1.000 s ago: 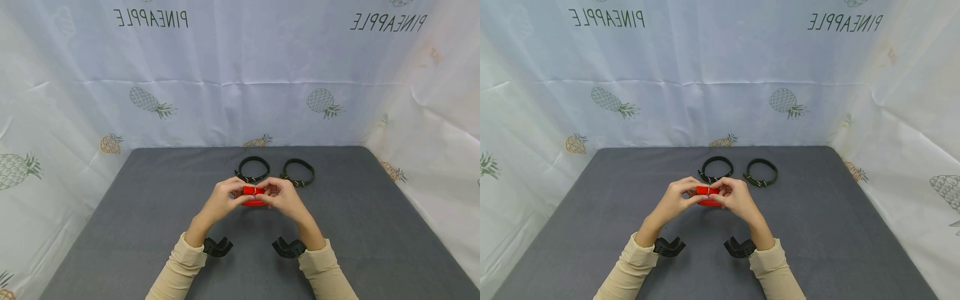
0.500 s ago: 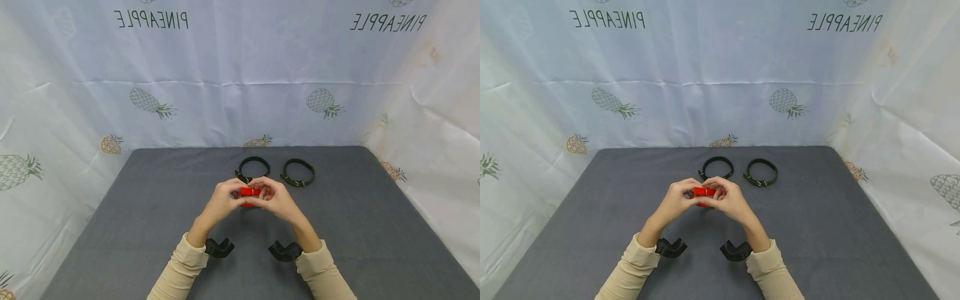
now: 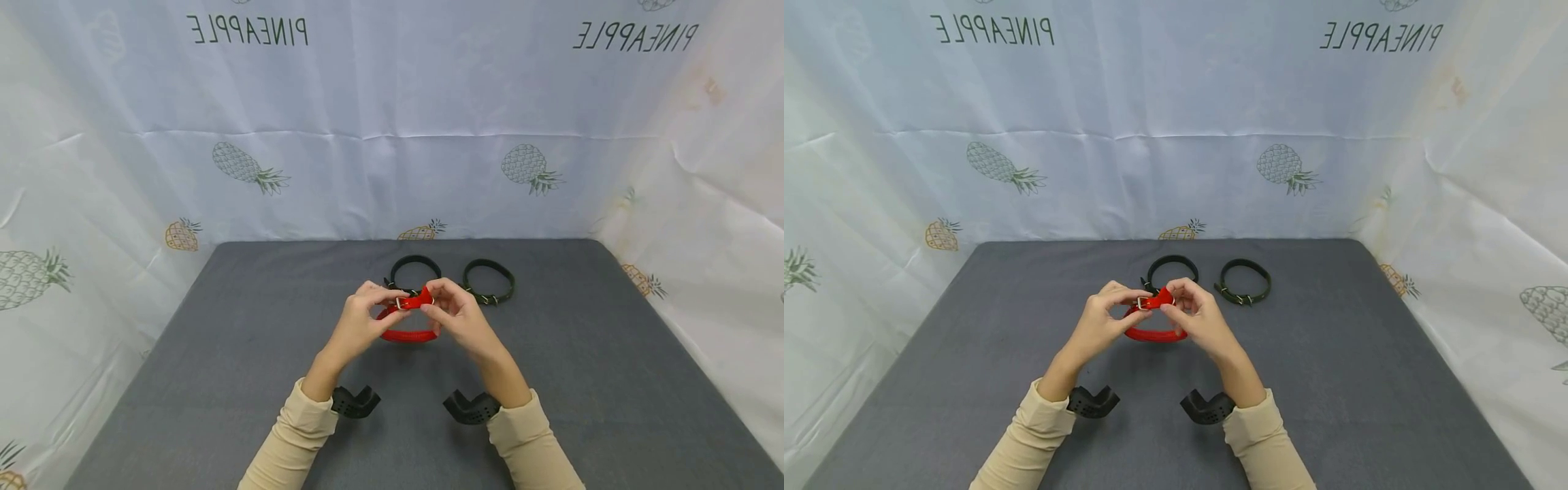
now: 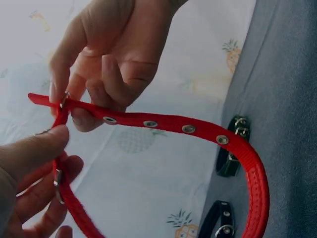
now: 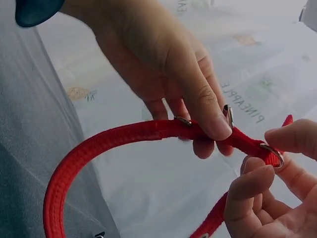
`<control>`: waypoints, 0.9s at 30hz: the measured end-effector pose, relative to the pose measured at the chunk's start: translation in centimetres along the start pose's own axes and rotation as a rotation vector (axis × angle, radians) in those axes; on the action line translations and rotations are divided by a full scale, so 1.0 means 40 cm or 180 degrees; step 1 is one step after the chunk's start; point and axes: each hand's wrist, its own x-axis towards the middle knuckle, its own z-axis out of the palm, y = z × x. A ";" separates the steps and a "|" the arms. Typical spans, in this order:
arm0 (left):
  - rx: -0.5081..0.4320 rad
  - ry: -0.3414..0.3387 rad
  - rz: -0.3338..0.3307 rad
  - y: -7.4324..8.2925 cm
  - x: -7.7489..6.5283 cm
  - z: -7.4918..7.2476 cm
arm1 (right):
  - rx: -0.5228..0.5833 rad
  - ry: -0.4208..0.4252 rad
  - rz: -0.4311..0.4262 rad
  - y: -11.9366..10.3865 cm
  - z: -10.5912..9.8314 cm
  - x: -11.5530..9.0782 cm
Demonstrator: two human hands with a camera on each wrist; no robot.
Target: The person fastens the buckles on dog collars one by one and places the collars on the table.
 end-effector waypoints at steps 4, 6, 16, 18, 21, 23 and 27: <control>-0.0445 -0.0111 -0.0062 0.005 -0.002 -0.001 | 0.0166 -0.0223 0.0041 -0.001 -0.009 -0.004; -0.0683 -0.0195 -0.0083 0.007 -0.004 -0.002 | 0.0185 -0.0327 0.0038 -0.002 -0.012 -0.006; -0.0866 -0.0093 0.0366 0.018 -0.003 0.000 | 0.0184 -0.0219 -0.0087 -0.008 -0.007 -0.008; -0.0687 -0.0045 0.0526 0.021 -0.003 0.003 | 0.0174 -0.0116 -0.0096 -0.008 -0.004 -0.008; -0.0550 0.0023 0.0677 0.024 -0.002 0.006 | 0.0188 -0.0008 -0.0106 -0.006 -0.001 -0.007; -0.0525 0.0050 0.0731 0.025 -0.002 0.007 | 0.0221 0.0037 -0.0090 -0.003 0.000 -0.007; -0.0531 0.0051 0.0830 0.022 0.000 0.009 | 0.0258 0.0082 -0.0083 -0.002 0.000 -0.007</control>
